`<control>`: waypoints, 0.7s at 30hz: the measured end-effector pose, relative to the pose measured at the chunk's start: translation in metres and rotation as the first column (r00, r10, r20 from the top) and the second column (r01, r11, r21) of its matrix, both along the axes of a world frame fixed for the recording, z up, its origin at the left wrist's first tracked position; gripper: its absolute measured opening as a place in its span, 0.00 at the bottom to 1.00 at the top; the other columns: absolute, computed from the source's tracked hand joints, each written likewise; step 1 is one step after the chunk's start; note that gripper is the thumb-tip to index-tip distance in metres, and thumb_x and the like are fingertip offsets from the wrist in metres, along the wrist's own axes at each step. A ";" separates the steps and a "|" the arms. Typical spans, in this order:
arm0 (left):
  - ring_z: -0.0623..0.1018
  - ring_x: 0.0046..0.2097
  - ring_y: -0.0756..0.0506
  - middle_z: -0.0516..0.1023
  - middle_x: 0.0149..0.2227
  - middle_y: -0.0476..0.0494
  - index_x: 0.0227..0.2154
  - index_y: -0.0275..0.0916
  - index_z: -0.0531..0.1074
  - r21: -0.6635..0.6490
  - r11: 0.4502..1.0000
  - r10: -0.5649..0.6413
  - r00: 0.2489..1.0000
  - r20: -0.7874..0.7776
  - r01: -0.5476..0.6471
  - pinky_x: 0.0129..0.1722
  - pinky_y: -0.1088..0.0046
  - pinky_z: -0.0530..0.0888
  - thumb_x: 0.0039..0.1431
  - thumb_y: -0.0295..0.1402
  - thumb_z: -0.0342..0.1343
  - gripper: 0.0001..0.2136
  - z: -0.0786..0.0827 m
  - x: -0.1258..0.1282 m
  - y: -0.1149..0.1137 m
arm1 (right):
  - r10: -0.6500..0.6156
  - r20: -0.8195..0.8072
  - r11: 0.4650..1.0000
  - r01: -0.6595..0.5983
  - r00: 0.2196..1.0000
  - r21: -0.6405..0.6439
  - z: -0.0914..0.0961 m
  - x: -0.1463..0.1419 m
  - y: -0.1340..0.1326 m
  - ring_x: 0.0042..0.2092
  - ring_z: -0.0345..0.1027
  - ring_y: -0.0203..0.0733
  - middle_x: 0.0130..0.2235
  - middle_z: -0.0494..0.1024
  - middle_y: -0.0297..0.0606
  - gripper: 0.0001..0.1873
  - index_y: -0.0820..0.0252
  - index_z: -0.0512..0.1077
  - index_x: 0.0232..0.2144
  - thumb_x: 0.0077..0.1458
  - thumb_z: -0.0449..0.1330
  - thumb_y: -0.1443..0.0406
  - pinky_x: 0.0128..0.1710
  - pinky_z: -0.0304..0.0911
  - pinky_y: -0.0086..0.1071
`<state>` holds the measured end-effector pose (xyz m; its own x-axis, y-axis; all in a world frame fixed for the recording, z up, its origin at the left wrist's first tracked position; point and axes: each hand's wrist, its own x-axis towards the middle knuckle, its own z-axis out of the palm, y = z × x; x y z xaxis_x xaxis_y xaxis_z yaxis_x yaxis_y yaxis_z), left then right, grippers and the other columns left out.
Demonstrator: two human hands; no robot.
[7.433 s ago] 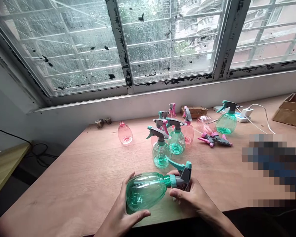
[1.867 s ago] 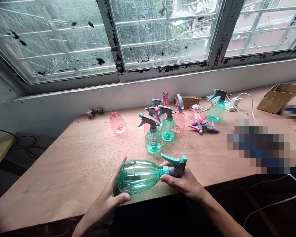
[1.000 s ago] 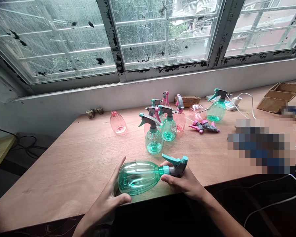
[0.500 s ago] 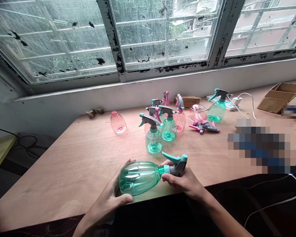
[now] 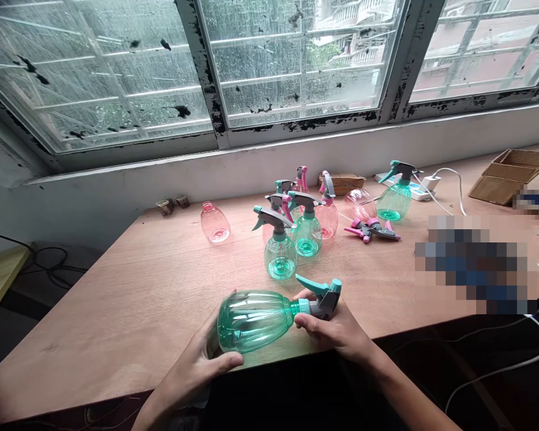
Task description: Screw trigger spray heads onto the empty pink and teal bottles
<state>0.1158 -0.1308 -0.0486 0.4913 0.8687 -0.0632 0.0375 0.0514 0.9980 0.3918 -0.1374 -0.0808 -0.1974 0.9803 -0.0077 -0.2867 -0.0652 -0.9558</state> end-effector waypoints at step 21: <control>0.63 0.68 0.36 0.59 0.70 0.42 0.71 0.56 0.35 0.036 0.999 -0.005 1.000 -0.017 0.006 0.68 0.52 0.58 0.57 0.32 0.66 0.50 -0.002 0.003 0.001 | -0.002 0.050 1.000 0.002 0.999 -0.006 -0.002 0.002 -0.001 0.21 0.58 0.31 0.25 0.72 0.30 0.20 0.58 0.71 0.41 0.51 0.72 0.55 0.20 0.52 0.26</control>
<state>0.1190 -0.1297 -0.0504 0.4953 0.8678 -0.0406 0.0547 0.0155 0.9984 0.3937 -0.1386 -0.0826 -0.1950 0.9805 -0.0230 -0.2389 -0.0703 -0.9685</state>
